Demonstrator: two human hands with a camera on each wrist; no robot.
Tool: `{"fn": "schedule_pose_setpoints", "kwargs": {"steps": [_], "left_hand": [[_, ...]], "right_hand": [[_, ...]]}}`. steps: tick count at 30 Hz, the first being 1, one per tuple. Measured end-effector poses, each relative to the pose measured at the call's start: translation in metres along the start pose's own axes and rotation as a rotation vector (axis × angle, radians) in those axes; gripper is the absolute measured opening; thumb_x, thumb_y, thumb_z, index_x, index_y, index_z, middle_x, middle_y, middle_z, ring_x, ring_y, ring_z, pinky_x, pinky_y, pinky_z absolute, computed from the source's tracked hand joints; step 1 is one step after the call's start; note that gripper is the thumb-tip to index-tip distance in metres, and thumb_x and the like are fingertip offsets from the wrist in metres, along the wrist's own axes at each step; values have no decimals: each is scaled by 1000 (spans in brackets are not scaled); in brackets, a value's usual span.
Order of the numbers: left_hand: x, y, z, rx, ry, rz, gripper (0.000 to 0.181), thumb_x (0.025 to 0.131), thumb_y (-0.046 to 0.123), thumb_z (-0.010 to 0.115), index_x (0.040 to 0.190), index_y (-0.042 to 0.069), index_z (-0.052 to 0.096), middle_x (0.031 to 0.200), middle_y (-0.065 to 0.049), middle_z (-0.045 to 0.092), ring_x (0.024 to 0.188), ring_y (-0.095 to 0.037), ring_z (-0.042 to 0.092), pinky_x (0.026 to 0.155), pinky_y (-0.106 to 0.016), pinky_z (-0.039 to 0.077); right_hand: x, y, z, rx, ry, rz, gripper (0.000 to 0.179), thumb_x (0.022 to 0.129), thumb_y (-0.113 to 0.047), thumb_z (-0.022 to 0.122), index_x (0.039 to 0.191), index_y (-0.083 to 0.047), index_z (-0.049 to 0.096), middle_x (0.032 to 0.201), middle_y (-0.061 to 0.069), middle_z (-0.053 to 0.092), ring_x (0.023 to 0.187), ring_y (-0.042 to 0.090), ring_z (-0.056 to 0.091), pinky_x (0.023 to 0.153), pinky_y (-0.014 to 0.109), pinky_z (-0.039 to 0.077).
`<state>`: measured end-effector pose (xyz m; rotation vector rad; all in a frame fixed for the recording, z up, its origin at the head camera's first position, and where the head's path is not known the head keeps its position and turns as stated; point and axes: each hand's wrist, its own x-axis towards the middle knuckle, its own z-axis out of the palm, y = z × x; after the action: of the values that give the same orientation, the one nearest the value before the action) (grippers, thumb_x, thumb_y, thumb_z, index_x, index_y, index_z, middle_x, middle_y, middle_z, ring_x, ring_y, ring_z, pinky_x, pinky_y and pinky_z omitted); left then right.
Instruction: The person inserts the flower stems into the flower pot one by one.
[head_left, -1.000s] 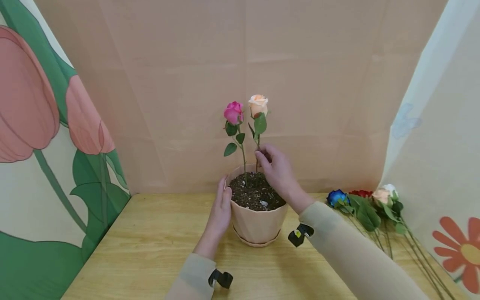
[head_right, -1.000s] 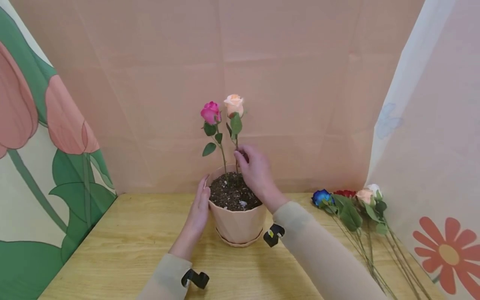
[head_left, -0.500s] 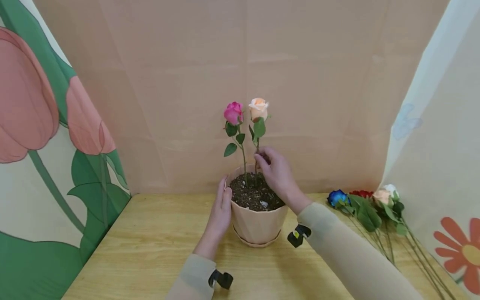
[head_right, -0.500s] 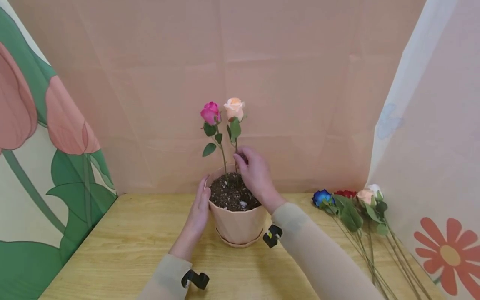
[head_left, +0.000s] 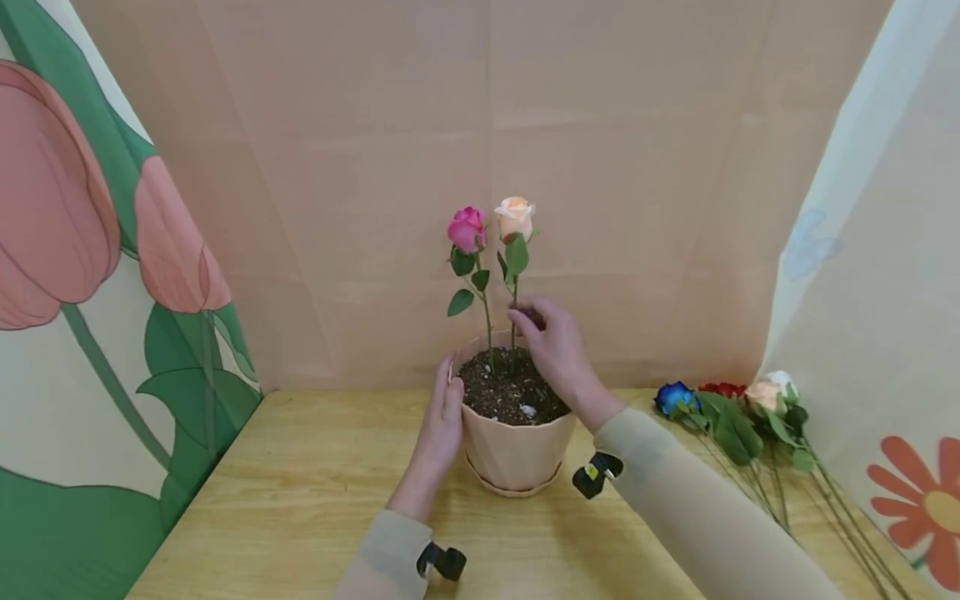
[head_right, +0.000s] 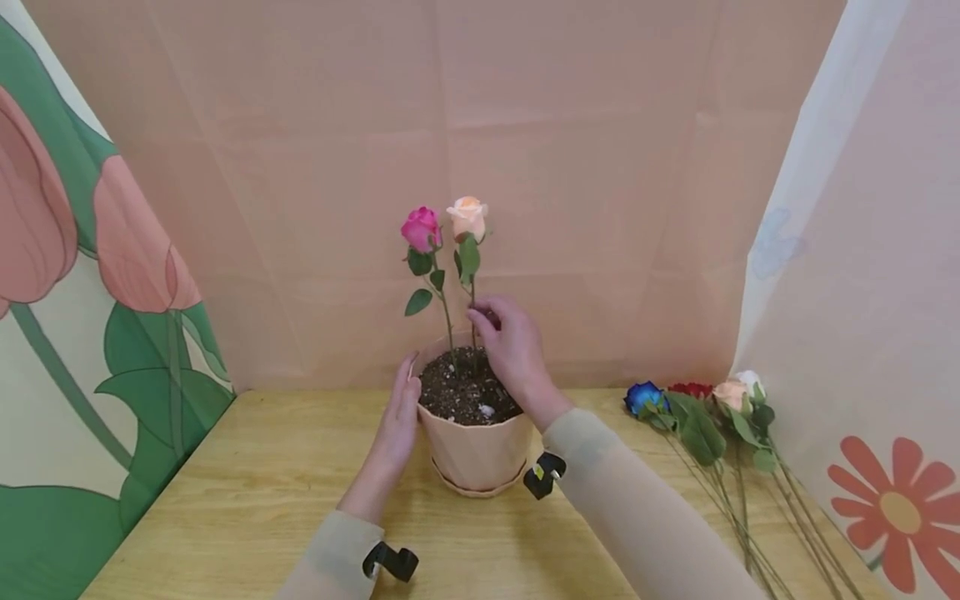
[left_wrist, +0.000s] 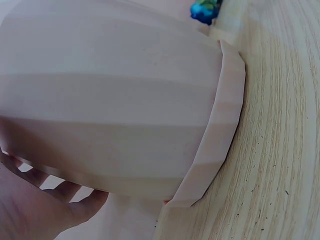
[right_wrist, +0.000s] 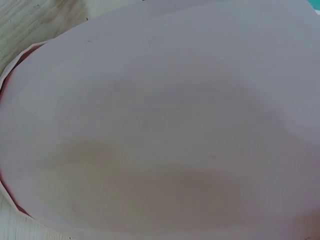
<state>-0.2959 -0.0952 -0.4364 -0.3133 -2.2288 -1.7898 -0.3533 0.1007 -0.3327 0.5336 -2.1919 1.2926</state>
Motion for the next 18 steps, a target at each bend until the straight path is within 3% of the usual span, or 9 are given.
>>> {"fn": "schedule_pose_setpoints", "kwargs": {"steps": [7, 18], "left_hand": [[0, 0, 0, 2, 2, -2, 59, 122, 43, 30, 177, 25, 23, 181, -12, 26, 161, -43, 31, 130, -67, 22], [0, 1, 1, -15, 7, -3, 58, 122, 41, 31, 177, 24, 24, 180, -12, 28, 163, -41, 28, 131, -66, 21]], "right_hand": [[-2, -1, 0, 5, -6, 7, 11, 110, -15, 73, 113, -6, 78, 104, 8, 70, 88, 31, 72, 68, 30, 56], [-1, 0, -1, 20, 0, 26, 23, 108, -17, 75, 123, 0, 77, 112, 10, 72, 90, 27, 75, 70, 25, 58]]}}
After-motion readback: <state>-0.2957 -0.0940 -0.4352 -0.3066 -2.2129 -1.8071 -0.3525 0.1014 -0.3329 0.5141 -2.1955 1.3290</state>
